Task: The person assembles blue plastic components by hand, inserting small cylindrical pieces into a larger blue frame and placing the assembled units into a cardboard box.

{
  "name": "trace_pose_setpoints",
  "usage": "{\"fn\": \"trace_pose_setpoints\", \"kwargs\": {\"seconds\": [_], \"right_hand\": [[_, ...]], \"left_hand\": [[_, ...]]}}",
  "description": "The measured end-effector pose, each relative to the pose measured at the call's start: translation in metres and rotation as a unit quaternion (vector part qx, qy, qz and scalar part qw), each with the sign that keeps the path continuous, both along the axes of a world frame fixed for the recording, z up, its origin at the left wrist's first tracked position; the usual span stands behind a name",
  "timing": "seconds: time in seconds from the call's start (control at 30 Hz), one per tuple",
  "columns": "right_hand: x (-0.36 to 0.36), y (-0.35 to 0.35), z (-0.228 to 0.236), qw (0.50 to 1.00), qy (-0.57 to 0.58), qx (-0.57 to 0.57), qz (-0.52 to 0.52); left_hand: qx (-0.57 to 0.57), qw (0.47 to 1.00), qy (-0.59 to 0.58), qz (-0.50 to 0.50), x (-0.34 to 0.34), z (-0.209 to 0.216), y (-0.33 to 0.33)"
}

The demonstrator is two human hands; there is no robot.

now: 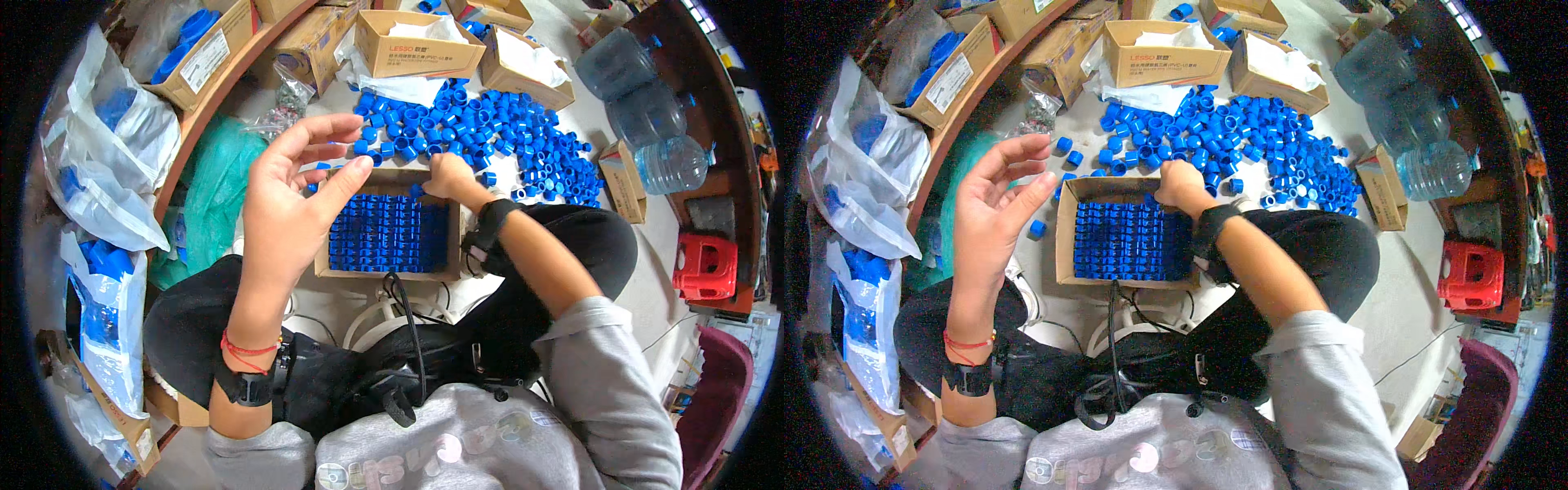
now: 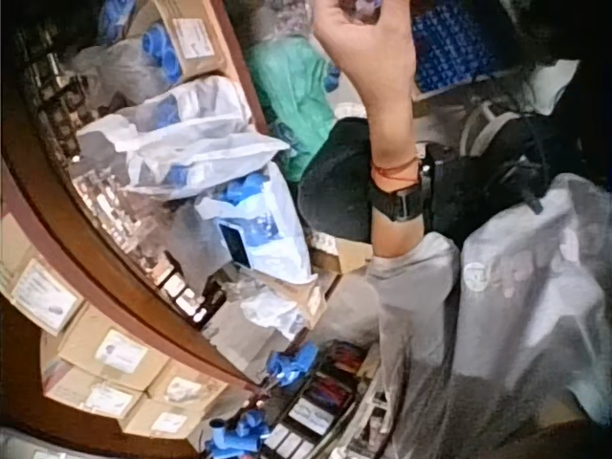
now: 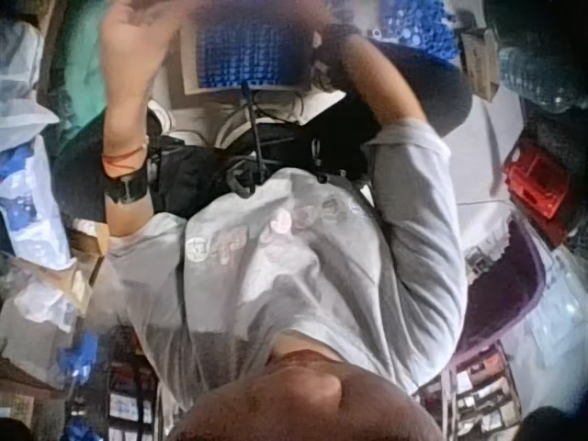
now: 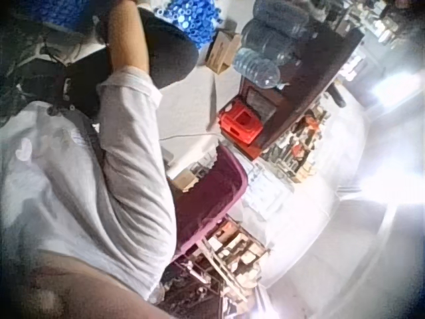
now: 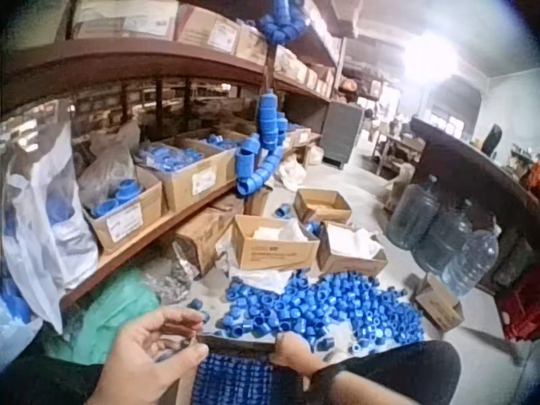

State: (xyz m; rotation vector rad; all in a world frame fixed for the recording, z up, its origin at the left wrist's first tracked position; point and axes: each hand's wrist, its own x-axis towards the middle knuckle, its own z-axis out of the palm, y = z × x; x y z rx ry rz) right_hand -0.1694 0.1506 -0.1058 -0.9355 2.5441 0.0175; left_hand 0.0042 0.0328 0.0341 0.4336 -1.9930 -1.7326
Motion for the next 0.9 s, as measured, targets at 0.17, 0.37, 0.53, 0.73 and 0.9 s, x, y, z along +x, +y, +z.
{"fn": "trace_pose_setpoints", "kwargs": {"seconds": [0.17,0.37,0.53,0.73,0.9], "right_hand": [[-0.006,0.023,-0.064,0.997,0.042,-0.044,-0.053],[-0.004,0.027,-0.099,0.99,0.075,-0.078,-0.095],[-0.007,0.022,-0.111,0.992,0.056,-0.036,-0.11],[-0.006,0.016,-0.118,0.991,0.025,0.0,-0.135],[-0.007,0.023,-0.134,0.992,0.066,-0.024,-0.106]], "left_hand": [[0.023,0.999,0.028,0.01,0.008,0.007,-0.002],[0.029,0.999,-0.012,0.027,0.029,0.006,-0.013],[0.053,0.996,-0.031,0.06,0.035,-0.004,-0.024],[0.044,0.995,-0.066,0.065,0.037,-0.003,-0.029],[0.042,0.992,-0.117,0.034,0.033,0.002,-0.03]]}}
